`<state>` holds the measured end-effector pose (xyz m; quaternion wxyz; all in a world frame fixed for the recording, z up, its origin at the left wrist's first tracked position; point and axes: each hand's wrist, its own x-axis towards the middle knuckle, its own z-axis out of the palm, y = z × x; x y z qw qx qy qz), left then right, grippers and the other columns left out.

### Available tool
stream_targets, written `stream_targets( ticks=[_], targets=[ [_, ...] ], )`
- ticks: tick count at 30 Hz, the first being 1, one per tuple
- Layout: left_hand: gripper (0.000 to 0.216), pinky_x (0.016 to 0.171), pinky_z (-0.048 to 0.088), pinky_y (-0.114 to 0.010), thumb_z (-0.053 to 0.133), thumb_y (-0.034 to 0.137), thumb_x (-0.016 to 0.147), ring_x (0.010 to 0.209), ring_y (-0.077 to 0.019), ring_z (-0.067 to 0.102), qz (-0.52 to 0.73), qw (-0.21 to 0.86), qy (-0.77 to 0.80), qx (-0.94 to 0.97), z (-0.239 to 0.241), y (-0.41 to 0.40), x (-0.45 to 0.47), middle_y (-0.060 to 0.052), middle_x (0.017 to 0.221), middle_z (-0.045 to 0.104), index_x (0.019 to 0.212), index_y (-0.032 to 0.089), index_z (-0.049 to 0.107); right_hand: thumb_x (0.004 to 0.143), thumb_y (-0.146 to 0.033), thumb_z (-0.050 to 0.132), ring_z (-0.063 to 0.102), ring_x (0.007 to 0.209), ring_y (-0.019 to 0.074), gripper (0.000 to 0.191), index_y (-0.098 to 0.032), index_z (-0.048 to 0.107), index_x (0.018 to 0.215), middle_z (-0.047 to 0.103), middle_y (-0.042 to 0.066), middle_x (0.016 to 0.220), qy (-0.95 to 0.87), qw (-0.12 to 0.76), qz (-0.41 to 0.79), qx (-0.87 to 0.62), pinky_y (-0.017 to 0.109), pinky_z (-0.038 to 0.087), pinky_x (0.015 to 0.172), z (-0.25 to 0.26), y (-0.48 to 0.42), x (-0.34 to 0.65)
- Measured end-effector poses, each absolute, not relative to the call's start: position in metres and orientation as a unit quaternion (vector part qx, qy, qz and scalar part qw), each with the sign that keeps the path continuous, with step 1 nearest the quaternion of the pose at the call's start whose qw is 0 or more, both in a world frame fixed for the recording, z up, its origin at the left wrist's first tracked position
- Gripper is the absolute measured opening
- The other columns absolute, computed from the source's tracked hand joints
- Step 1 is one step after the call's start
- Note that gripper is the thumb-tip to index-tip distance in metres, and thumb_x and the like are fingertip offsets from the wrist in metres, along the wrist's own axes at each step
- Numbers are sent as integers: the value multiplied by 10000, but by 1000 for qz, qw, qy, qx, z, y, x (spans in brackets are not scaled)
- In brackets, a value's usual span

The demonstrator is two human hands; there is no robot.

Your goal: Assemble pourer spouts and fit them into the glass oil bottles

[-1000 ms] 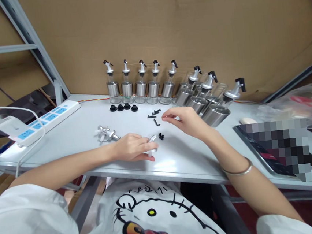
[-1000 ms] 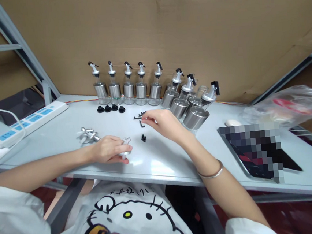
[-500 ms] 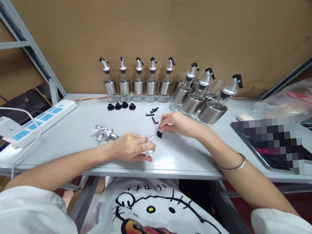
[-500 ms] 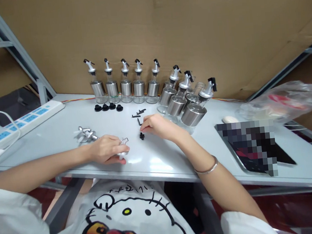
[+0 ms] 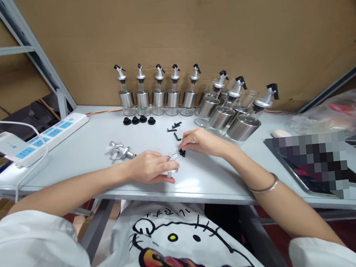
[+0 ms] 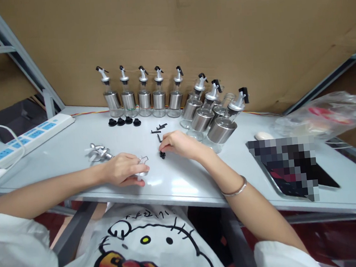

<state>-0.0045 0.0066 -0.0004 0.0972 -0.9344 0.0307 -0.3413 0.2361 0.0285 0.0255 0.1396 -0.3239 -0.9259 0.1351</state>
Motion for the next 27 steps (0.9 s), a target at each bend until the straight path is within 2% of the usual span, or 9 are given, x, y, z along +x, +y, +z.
stream_targets(
  ticks=[5,9,11,13,18,22,27],
  targets=[
    [259,489,419,-207,380,391,992,464,-92,510,-328,96,28,-940,-2,7,-6,40,597,561,1076,159,459,895,-173,539,629,698,156,193,-149,723,843,679,71,806,-928,150,127,-317,275,494,674,25,28,234],
    [268,491,420,-210,345,391,1001,458,-96,508,-330,99,25,-939,-2,7,-6,43,588,553,1071,165,468,903,-215,517,636,739,170,173,-152,671,858,700,77,833,-891,255,116,-356,303,497,702,30,23,230],
    [266,486,417,-209,347,387,1001,447,-97,494,-340,100,28,-935,-2,7,-6,44,582,549,1066,160,468,896,-264,532,651,717,164,167,-151,652,869,714,75,814,-851,326,166,-376,304,510,698,34,18,227],
    [271,484,415,-208,349,390,1000,442,-97,484,-348,101,29,-932,-2,7,-5,42,581,551,1063,154,467,867,-311,579,673,704,161,175,-148,642,870,725,74,794,-809,369,265,-373,299,528,681,37,12,223],
    [273,489,418,-207,334,394,1003,437,-96,482,-343,107,20,-933,-1,7,-5,48,573,542,1062,160,463,769,-353,712,697,690,152,224,-156,606,761,731,67,780,-724,393,480,-303,275,549,620,38,1,214],
    [251,477,400,-207,350,386,1000,419,-92,458,-351,110,23,-930,0,7,-6,64,551,510,1058,166,456,728,-395,760,673,623,123,322,-165,537,701,721,51,786,-683,418,540,-257,275,550,597,37,-2,208],
    [254,476,398,-209,351,382,1002,423,-96,443,-352,118,26,-928,1,7,-6,64,543,499,1046,155,457,744,-381,757,670,624,123,358,-175,473,674,715,40,768,-668,423,564,-237,262,528,572,39,-4,206]
  ],
)
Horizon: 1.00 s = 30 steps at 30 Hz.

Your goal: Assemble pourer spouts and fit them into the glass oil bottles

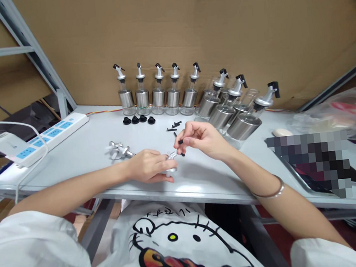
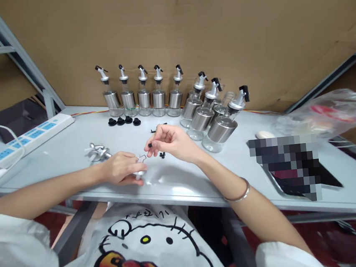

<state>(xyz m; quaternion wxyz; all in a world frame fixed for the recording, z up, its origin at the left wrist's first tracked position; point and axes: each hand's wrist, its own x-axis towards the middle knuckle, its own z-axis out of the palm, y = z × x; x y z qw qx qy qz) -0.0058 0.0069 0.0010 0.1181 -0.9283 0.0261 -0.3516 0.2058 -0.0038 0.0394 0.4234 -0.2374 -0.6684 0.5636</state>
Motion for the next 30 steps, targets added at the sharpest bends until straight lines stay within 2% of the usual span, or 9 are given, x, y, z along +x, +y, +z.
stream_targets(
  ticks=[7,16,24,30],
  targets=[
    [254,477,395,-208,342,391,1003,426,-88,464,-347,122,20,-930,1,7,-7,65,554,517,1062,167,446,710,-335,792,543,515,67,296,-150,563,680,632,-20,604,-690,375,553,-278,214,444,524,41,-3,208],
    [255,478,398,-207,326,381,1008,421,-93,452,-347,138,24,-927,2,7,-6,64,544,510,1040,161,449,717,-436,772,452,472,53,380,-152,531,644,528,-58,494,-666,344,605,-270,202,346,489,37,-7,200],
    [237,480,403,-204,321,373,1009,426,-96,455,-342,145,22,-928,2,6,-6,64,550,512,1045,168,435,741,-438,753,457,485,55,362,-147,550,671,548,-53,522,-666,341,609,-264,210,352,503,34,-9,198],
    [243,475,411,-195,304,372,1013,421,-93,456,-366,142,25,-919,4,5,-5,71,534,499,1055,165,424,781,-352,736,565,599,78,237,-140,648,841,649,-9,694,-649,327,647,-229,242,442,617,36,-8,204]
  ],
)
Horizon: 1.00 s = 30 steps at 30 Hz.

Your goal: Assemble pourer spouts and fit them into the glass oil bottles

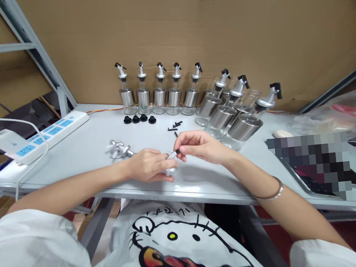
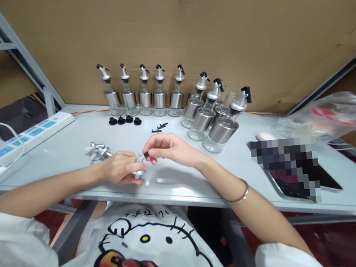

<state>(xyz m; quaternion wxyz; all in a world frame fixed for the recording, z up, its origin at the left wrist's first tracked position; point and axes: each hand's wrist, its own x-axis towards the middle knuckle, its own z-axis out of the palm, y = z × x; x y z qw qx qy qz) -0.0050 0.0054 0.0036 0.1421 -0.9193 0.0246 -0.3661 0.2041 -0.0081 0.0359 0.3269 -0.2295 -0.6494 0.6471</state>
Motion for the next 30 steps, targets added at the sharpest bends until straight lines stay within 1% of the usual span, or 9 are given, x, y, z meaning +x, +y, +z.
stream_targets(
  ticks=[2,4,6,8,13,18,22,26,30],
  targets=[
    [246,476,415,-193,300,370,1014,421,-90,462,-369,139,23,-919,3,6,-5,70,536,506,1052,164,429,785,-316,736,567,618,80,233,-145,664,926,650,-11,713,-643,315,659,-228,245,449,635,36,-8,206],
    [254,488,426,-192,299,368,1014,436,-89,489,-368,134,24,-920,2,6,-5,60,549,529,1050,159,438,816,-311,705,563,642,82,282,-144,661,1039,649,-7,732,-640,291,674,-225,246,449,644,36,-8,207],
    [267,514,450,-192,307,376,1011,463,-88,528,-362,125,26,-923,1,6,-6,50,569,559,1060,155,449,845,-317,673,557,665,82,318,-136,653,1107,646,2,753,-636,261,694,-214,245,446,653,36,-8,208],
    [271,538,471,-193,327,381,1006,478,-85,553,-360,116,31,-925,0,6,-6,48,579,580,1074,155,459,854,-316,666,554,683,81,308,-131,664,1099,640,6,764,-630,244,710,-199,240,442,662,36,-8,208],
    [271,565,493,-201,344,379,1005,501,-78,587,-356,97,36,-929,0,5,-7,44,602,621,1072,156,484,845,-310,682,551,719,82,282,-134,676,1065,643,21,830,-623,236,724,-181,238,443,689,34,-6,208],
    [262,512,468,-209,395,380,986,482,-83,561,-344,114,59,-930,-2,3,-8,48,588,603,1080,155,492,857,-329,666,533,715,74,265,-137,664,1040,641,36,928,-656,213,704,-171,241,441,710,33,-6,210],
    [291,471,454,-218,403,377,980,461,-93,527,-350,129,74,-925,-3,3,-7,43,596,593,1133,137,463,861,-368,653,530,732,90,288,-135,634,1029,606,21,872,-667,197,697,-172,256,440,734,34,-8,209],
    [278,470,453,-222,375,351,993,465,-98,522,-349,128,72,-925,-4,3,-7,38,589,582,1124,122,464,877,-397,626,513,727,86,295,-144,601,1028,563,18,915,-671,196,694,-174,262,428,736,34,-9,209],
    [281,490,461,-221,408,367,982,486,-99,546,-341,128,72,-928,-6,3,-8,26,622,607,1134,138,469,894,-407,598,489,716,86,299,-142,579,1032,543,16,899,-691,187,677,-172,268,419,731,34,-11,208]
  ],
)
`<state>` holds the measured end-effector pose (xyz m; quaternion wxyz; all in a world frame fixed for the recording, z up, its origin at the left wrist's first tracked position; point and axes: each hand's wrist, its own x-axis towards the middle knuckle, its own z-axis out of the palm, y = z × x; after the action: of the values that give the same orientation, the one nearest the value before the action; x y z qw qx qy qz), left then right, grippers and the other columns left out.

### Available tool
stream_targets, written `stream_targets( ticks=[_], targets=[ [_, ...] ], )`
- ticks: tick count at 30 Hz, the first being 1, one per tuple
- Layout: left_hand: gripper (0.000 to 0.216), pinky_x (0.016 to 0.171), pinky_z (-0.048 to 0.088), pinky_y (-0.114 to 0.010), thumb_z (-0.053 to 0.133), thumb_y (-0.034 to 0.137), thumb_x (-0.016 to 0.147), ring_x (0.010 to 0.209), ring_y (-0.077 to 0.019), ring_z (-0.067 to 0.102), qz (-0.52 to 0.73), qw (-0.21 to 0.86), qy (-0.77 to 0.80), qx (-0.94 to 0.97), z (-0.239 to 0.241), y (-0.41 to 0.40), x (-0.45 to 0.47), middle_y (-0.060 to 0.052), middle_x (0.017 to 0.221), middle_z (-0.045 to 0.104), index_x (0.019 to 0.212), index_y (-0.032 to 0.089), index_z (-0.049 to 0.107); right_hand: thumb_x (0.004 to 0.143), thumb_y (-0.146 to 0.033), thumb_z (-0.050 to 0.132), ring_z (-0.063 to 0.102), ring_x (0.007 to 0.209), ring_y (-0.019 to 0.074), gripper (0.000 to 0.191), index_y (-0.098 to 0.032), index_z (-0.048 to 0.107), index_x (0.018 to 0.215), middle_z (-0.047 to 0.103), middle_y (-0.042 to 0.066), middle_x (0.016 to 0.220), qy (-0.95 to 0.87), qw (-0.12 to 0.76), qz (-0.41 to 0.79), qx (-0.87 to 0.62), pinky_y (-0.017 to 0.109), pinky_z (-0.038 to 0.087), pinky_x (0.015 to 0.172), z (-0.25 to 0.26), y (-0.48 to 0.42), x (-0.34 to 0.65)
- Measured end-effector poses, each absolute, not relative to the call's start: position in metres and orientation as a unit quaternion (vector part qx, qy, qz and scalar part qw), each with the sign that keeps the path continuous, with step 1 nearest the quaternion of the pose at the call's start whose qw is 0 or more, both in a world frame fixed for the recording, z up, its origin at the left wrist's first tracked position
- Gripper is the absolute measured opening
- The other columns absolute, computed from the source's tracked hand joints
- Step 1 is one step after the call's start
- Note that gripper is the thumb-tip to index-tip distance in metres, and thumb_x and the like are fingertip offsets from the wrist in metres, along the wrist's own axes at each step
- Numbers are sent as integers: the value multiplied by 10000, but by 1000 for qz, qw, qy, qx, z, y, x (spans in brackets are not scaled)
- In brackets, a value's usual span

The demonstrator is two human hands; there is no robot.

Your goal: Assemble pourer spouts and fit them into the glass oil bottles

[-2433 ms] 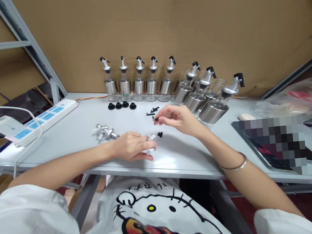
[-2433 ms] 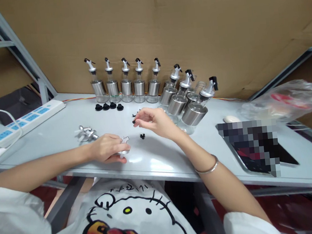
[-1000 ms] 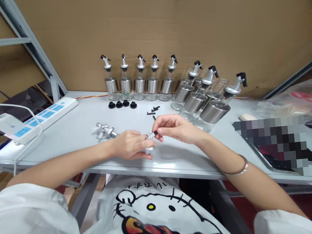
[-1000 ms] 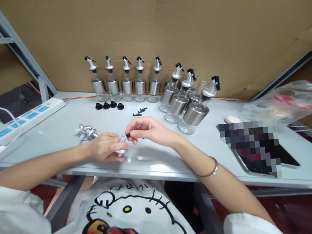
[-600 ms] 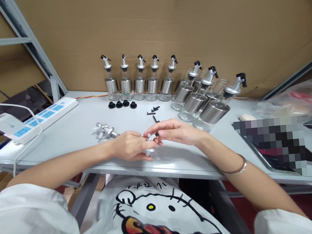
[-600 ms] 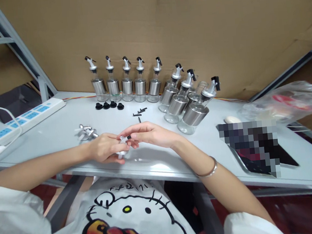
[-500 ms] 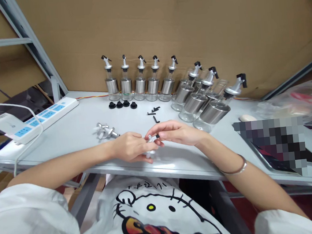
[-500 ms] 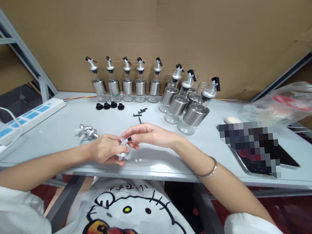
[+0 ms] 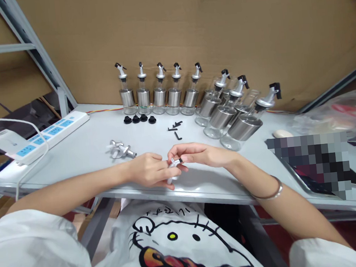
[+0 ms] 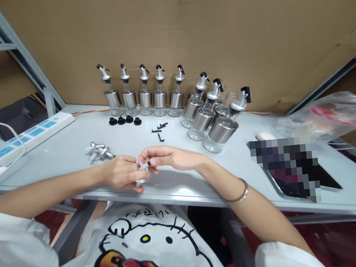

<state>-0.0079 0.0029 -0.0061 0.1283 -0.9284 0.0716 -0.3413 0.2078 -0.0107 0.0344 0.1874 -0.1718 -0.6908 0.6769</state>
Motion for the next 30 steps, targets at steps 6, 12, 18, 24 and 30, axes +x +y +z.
stream_targets(
  ticks=[6,12,18,24,30],
  targets=[
    [283,531,462,-188,365,408,995,486,-85,566,-358,45,-3,-932,0,4,-10,44,597,604,1091,163,468,896,-512,546,550,740,117,348,-189,516,1024,532,-5,842,-705,271,608,-244,295,456,754,38,-13,203],
    [280,505,417,-172,354,416,999,435,-73,511,-375,55,-23,-925,4,7,-8,62,573,570,1066,160,447,940,-572,397,498,701,126,430,-188,471,762,511,-9,707,-784,291,464,-292,290,414,751,40,-11,204],
    [316,499,416,-162,288,437,1009,461,-70,529,-361,26,-53,-931,-1,9,-7,47,628,584,1110,168,420,927,-583,416,466,675,130,456,-195,441,688,493,-13,668,-809,254,442,-294,271,380,700,38,-10,204],
    [332,496,428,-188,230,446,1013,446,-81,505,-317,31,-48,-947,-2,7,-8,39,650,591,1135,175,378,927,-634,329,440,620,122,527,-197,427,649,459,-18,625,-817,254,412,-313,266,365,650,39,-14,201],
    [297,496,424,-191,211,407,1022,458,-87,502,-293,66,-79,-951,-5,5,-7,32,669,589,1096,170,373,892,-675,362,333,539,97,556,-199,385,605,364,-47,565,-811,261,396,-343,249,291,551,37,-13,201]
  ],
)
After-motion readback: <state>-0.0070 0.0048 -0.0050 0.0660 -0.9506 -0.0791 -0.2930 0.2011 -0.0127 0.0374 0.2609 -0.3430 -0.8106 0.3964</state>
